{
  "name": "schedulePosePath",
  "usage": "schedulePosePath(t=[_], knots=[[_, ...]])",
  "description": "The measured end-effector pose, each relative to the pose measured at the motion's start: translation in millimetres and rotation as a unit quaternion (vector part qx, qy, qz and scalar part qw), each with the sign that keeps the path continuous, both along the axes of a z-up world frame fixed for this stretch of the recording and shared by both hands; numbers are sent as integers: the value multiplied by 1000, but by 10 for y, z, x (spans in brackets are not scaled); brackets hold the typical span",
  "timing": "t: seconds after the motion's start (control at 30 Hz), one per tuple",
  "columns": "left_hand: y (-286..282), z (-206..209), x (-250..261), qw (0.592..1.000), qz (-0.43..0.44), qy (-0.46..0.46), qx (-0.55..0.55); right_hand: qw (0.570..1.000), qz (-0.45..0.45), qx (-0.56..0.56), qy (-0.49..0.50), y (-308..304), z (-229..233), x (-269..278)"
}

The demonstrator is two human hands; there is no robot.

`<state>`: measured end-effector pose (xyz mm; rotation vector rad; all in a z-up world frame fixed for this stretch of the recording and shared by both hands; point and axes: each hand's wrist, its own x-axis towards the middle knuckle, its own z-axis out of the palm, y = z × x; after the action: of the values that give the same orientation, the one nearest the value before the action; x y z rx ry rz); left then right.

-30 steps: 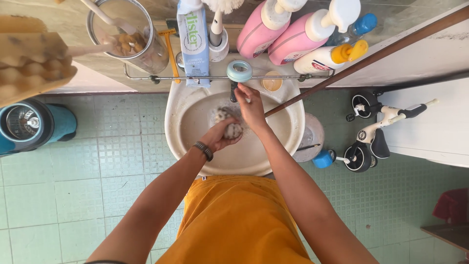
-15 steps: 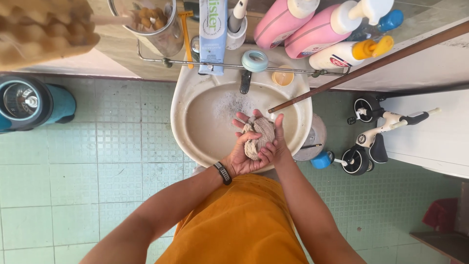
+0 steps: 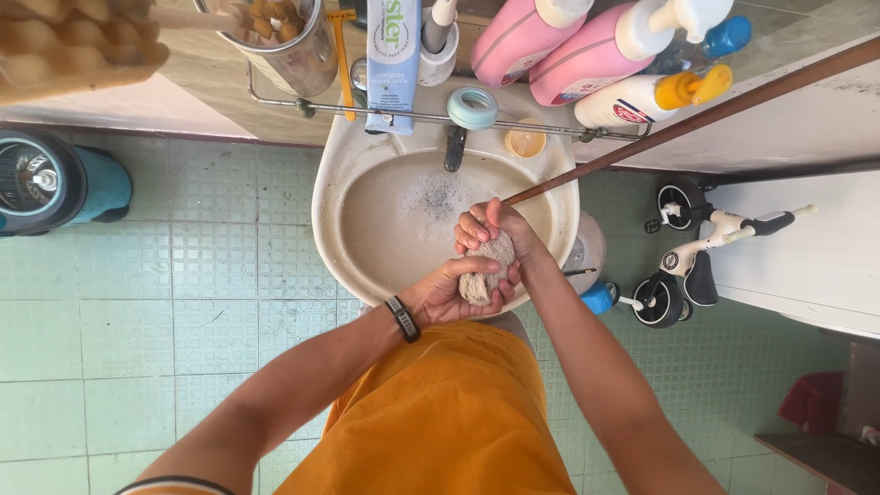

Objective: Washing and wringing a cleaning rag in a bathroom sink.

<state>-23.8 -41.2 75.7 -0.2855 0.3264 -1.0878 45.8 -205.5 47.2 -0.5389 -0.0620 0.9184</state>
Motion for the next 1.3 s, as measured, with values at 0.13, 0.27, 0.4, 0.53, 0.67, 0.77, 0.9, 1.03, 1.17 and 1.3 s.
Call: schedulePosePath(t=[0.13, 0.27, 0.4, 0.53, 0.67, 0.77, 0.9, 1.03, 1.17, 1.3], knots=[[117, -163, 109, 983, -38, -122, 134, 944, 11, -311, -110, 195, 107, 92], [139, -312, 239, 898, -74, -258, 349, 879, 6, -437, -190, 333, -165, 192], [7, -595, 228, 835, -38, -258, 485, 811, 4, -542, -221, 435, -446, 263], [-115, -814, 147, 799, -3, -261, 541, 773, 36, -584, -247, 563, -457, 223], [-188, -996, 86, 752, 22, -187, 631, 701, 58, -664, -255, 777, -295, 152], [-184, -1033, 54, 717, 33, -189, 670, 677, 35, -680, -279, 822, -238, 109], [-78, -1075, 124, 629, 73, -284, 720, 648, -61, -669, -358, 875, -271, 115], [35, -1083, 161, 565, 91, -319, 755, 638, -104, -675, -356, 986, -324, 92], [251, -1012, 160, 591, 90, -346, 723, 687, -125, -650, -299, 1029, -382, 51], [584, -1041, 60, 704, 51, -357, 612, 455, -189, -576, -652, 1322, 404, -61]])
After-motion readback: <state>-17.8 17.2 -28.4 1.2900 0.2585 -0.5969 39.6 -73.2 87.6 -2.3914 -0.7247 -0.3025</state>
